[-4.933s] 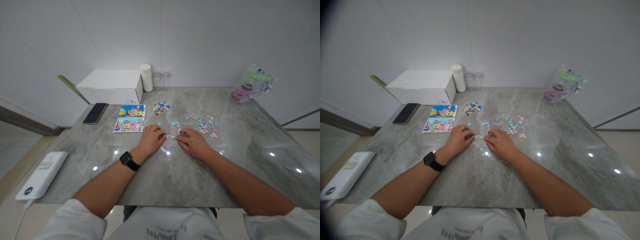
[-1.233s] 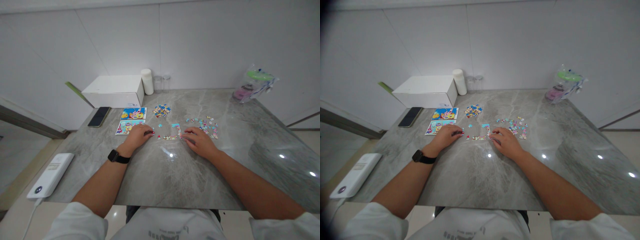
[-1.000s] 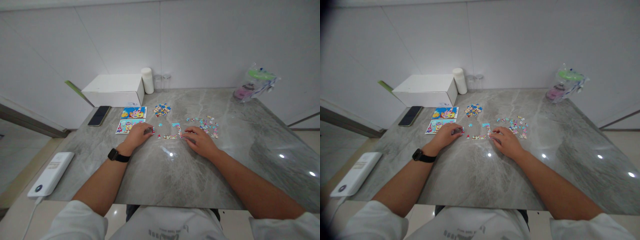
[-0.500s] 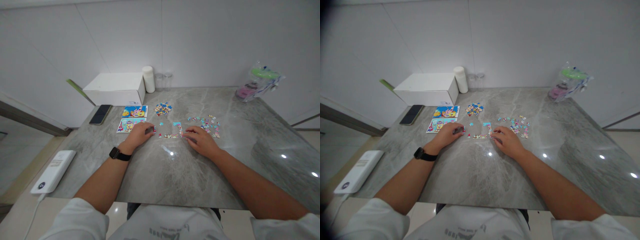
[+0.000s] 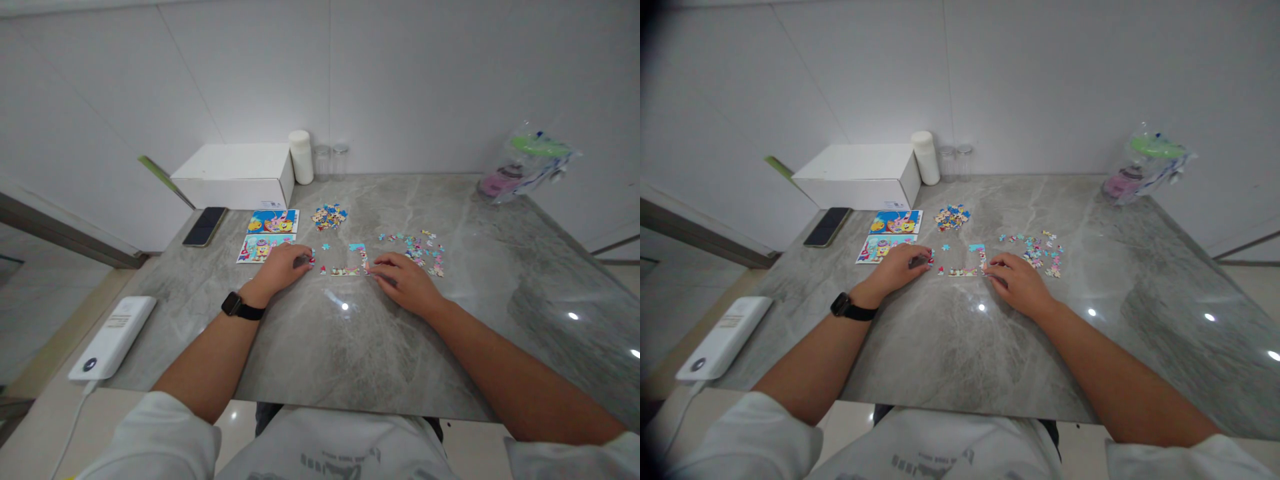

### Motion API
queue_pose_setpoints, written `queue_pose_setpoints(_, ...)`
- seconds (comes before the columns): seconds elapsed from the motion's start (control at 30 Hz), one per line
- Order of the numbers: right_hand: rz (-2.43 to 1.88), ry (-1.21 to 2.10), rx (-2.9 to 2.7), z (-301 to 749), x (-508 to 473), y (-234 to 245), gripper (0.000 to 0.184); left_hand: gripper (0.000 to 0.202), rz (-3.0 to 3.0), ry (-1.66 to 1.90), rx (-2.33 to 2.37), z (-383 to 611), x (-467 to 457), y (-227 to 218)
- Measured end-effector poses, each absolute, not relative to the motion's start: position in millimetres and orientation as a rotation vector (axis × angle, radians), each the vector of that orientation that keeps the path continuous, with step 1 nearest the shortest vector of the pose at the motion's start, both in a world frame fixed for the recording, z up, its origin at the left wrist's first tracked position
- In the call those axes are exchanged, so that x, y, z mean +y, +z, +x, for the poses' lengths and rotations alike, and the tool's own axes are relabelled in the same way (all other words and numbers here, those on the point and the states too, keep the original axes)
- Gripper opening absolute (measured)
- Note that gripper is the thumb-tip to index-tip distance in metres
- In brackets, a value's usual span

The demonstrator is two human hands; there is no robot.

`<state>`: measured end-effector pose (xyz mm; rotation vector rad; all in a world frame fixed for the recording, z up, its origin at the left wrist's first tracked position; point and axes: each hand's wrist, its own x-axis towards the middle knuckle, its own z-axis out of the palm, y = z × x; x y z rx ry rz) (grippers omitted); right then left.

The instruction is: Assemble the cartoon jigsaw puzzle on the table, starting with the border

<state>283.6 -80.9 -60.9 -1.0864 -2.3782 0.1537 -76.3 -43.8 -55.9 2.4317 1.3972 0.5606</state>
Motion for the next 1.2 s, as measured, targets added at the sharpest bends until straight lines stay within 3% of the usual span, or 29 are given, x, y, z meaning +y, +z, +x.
queue_pose_setpoints(0.3, -1.072, 0.168, -2.384, 285.1, -79.7, -62.6, 0.025, 0.023, 2.427, 0.584, 1.415, -75.2, -45.3, -54.3)
queue_pose_setpoints(0.53, -1.06, 0.164, -2.383, 285.1, -79.8, -62.5, 0.025, 0.045, 2.419, 0.582, 1.518, -75.6, -46.5, -56.0)
queue_pose_setpoints(0.83, -1.071, 0.19, -2.369, 285.1, -80.5, -61.3, 0.025, 0.021, 2.485, 0.641, 1.366, -77.7, -43.5, -59.2)
queue_pose_setpoints(1.2, -1.083, 0.223, -2.355, 284.6, -80.0, -62.0, 0.026, 0.015, 2.491, 0.564, 1.389, -79.2, -46.9, -53.0)
